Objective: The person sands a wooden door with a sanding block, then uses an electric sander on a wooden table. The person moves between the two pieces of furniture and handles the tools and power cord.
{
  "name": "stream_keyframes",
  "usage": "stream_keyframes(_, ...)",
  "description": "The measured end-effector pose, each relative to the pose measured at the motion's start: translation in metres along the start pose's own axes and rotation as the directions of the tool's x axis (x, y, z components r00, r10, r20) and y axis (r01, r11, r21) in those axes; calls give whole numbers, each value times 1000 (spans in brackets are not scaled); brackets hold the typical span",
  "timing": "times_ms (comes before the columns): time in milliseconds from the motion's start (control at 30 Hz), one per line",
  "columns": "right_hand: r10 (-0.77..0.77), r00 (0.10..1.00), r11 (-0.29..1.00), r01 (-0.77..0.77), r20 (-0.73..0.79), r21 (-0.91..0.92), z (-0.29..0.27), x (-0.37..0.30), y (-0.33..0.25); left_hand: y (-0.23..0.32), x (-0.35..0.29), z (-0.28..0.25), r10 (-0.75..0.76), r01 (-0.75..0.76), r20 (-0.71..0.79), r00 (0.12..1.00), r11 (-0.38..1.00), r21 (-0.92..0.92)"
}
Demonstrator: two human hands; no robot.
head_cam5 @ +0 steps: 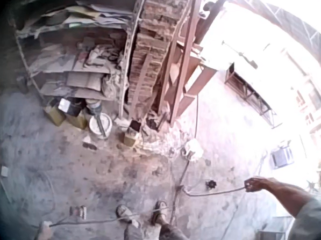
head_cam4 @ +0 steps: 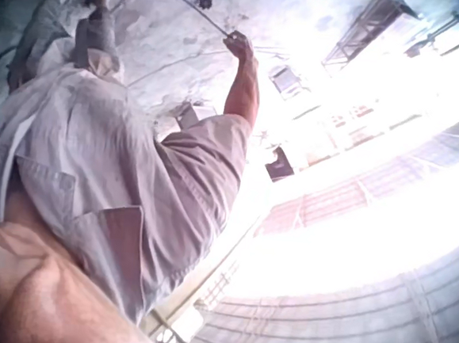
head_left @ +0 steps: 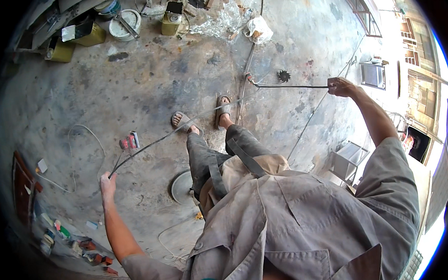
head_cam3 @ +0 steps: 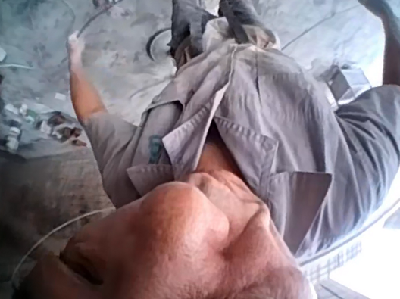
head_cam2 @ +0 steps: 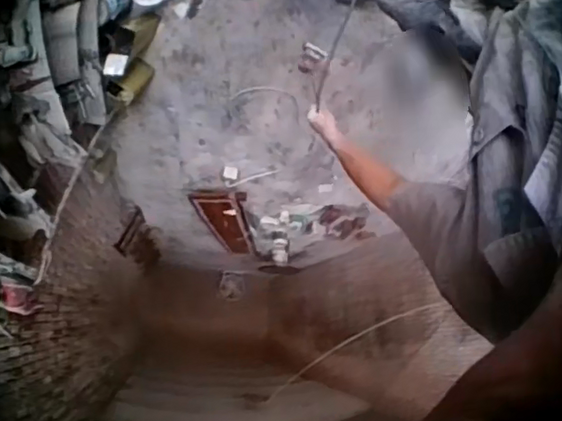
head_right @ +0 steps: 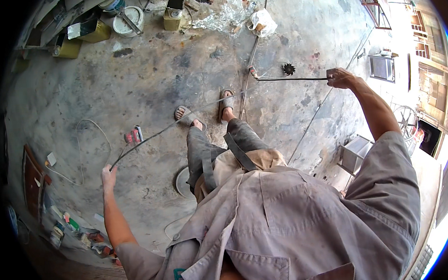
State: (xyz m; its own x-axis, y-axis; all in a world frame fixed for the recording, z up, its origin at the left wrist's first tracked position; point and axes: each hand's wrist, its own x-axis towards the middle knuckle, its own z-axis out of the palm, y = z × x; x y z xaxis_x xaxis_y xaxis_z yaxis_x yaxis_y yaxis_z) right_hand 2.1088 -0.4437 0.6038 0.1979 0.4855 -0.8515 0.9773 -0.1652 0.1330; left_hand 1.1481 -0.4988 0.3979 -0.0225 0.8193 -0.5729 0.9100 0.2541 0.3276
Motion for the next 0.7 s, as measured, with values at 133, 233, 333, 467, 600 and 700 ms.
stream_keyframes(133, -132, 991, 985, 133, -13, 106, 19, 17, -40, 11, 14, 8, -7, 4, 57, 998, 998, 64)
stream_keyframes(233, -163, 985, 984, 158, 59, 88, 48, 42, -62, 17, 11, 14, -23, 6, 120, 992, 991, 133)
stream_keyframes(333, -166, 985, 983, 161, 50, 84, 91, 61, -76, 62, 8, 17, -134, 62, 226, 965, 952, 299)
stream_keyframes(467, -234, 967, 971, 227, 96, 81, 125, 91, -123, 88, 15, 53, -142, -82, 416, 898, 875, 476)
stream_keyframes(600, -193, 977, 979, 186, 90, 82, 133, 106, -146, 147, 29, 100, -121, -247, 609, 784, 839, 485)
stream_keyframes(700, -294, 956, 954, 294, -10, 60, 106, 89, -154, 201, 29, 147, -54, -380, 697, 715, 808, 451)
